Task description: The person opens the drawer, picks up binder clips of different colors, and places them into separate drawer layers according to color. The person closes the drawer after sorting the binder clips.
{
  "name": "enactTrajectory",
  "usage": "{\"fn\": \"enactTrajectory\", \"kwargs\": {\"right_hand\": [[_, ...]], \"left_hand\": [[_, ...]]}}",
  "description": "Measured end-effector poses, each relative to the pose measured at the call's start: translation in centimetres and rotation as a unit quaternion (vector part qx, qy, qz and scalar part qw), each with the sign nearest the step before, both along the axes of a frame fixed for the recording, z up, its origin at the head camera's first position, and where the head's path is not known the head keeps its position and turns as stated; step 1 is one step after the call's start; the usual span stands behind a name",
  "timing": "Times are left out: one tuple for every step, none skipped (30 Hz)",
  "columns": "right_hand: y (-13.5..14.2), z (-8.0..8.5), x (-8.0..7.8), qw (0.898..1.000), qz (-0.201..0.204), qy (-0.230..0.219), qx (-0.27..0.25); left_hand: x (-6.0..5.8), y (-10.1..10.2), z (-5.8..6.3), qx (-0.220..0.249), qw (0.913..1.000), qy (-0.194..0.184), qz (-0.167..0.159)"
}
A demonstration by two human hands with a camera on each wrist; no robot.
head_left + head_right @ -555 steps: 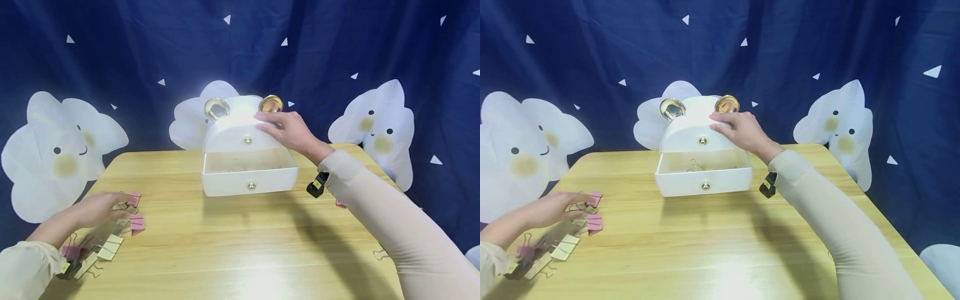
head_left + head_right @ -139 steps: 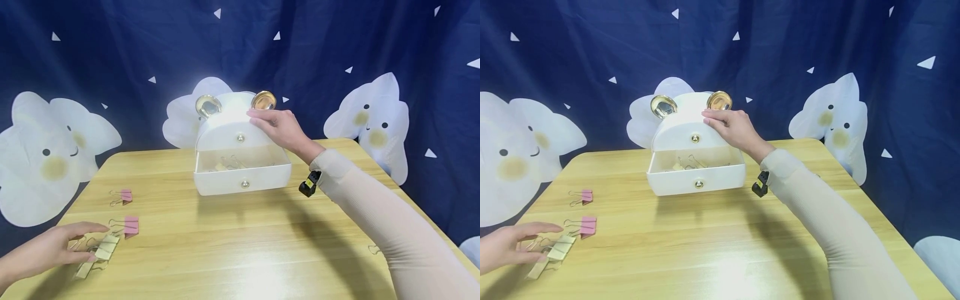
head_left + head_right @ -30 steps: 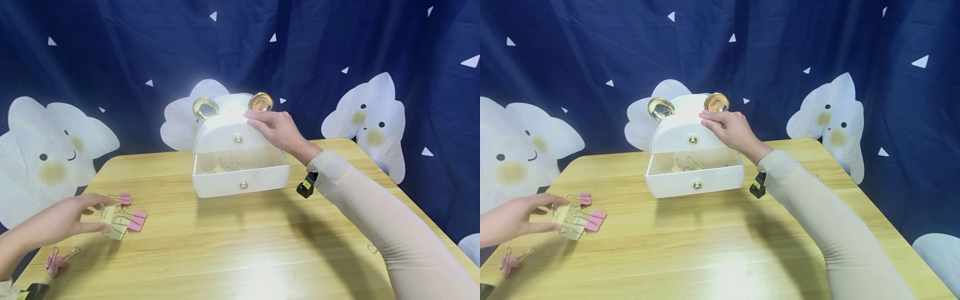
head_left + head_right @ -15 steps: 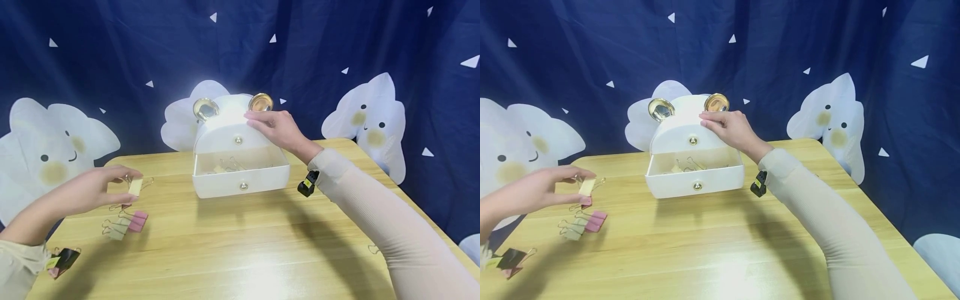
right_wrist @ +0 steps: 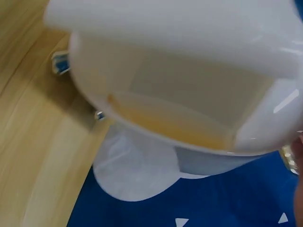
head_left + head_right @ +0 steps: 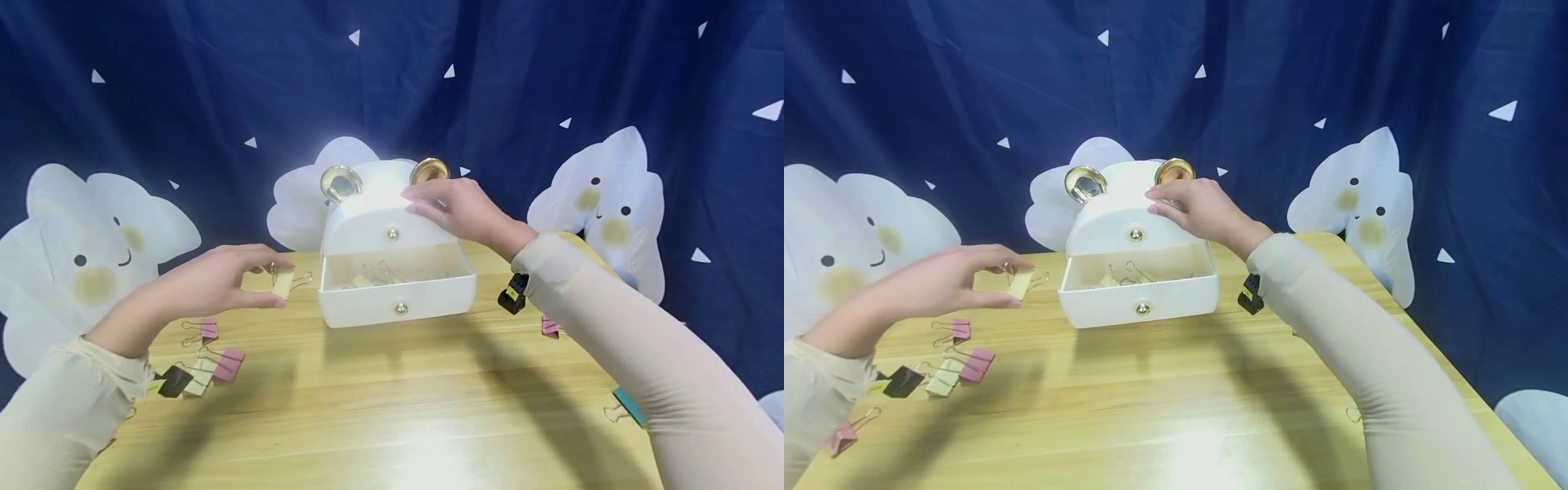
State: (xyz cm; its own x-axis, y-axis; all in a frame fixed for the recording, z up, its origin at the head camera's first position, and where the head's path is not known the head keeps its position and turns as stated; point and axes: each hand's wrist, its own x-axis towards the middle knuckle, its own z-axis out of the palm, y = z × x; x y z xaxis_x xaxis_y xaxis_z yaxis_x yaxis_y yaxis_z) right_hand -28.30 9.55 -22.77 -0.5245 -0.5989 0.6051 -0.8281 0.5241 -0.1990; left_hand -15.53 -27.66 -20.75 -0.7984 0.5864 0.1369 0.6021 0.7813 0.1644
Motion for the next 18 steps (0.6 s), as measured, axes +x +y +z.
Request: {"fn": "enactTrajectory", "kwargs": {"right_hand": [[0.0, -0.2, -0.1, 1.0, 0.006, 0.024, 0.007], [0.0, -0.5, -0.1, 0.999, 0.013, 0.046, 0.012], [0.1, -0.7, -0.2, 0.997, 0.017, 0.067, 0.016], [0.1, -0.9, -0.2, 0.996, 0.021, 0.083, 0.019], [0.1, -1.1, -0.3, 0.995, 0.024, 0.096, 0.02], [0.2, -1.2, -0.3, 0.994, 0.027, 0.106, 0.019], [0.2, -1.3, -0.3, 0.993, 0.029, 0.112, 0.018], [0.2, -1.3, -0.4, 0.992, 0.029, 0.119, 0.018], [0.3, -1.3, -0.4, 0.992, 0.03, 0.124, 0.018], [0.3, -1.3, -0.4, 0.991, 0.032, 0.129, 0.018], [0.3, -1.3, -0.4, 0.99, 0.034, 0.134, 0.019], [0.3, -1.4, -0.4, 0.99, 0.036, 0.138, 0.018], [0.3, -1.4, -0.4, 0.989, 0.037, 0.141, 0.018], [0.2, -1.4, -0.5, 0.989, 0.039, 0.144, 0.018], [0.2, -1.4, -0.5, 0.988, 0.04, 0.146, 0.017], [0.2, -1.4, -0.5, 0.988, 0.04, 0.148, 0.016], [0.2, -1.4, -0.5, 0.988, 0.04, 0.149, 0.015], [0.2, -1.4, -0.5, 0.988, 0.038, 0.149, 0.014]], "left_hand": [[-0.2, 0.4, 0.0, 0.001, 1.0, -0.002, -0.003], [-0.4, 0.8, 0.1, 0.003, 1.0, -0.005, -0.005], [-0.7, 1.1, 0.1, 0.005, 0.9999, -0.006, -0.01], [-0.9, 1.4, 0.2, 0.006, 0.9999, -0.004, -0.015], [-1.2, 1.7, 0.2, 0.009, 0.9997, -0.003, -0.022], [-1.4, 2.0, 0.3, 0.01, 0.9995, 0.0, -0.03], [-1.7, 2.3, 0.4, 0.012, 0.9993, 0.002, -0.037], [-1.9, 2.6, 0.4, 0.014, 0.999, 0.004, -0.043], [-2.1, 2.8, 0.4, 0.016, 0.9987, 0.007, -0.049], [-2.3, 3.1, 0.5, 0.019, 0.9985, 0.008, -0.052], [-2.5, 3.4, 0.4, 0.021, 0.9983, 0.007, -0.054], [-2.7, 3.7, 0.4, 0.023, 0.9982, 0.006, -0.054], [-2.8, 4.0, 0.4, 0.024, 0.9984, 0.003, -0.052], [-3.0, 4.3, 0.4, 0.027, 0.9984, 0.0, -0.049], [-3.2, 4.6, 0.4, 0.027, 0.9985, -0.003, -0.047], [-3.3, 5.0, 0.3, 0.027, 0.9986, -0.007, -0.045], [-3.5, 5.3, 0.3, 0.027, 0.9986, -0.011, -0.044], [-3.7, 5.6, 0.3, 0.027, 0.9986, -0.015, -0.042]]}}
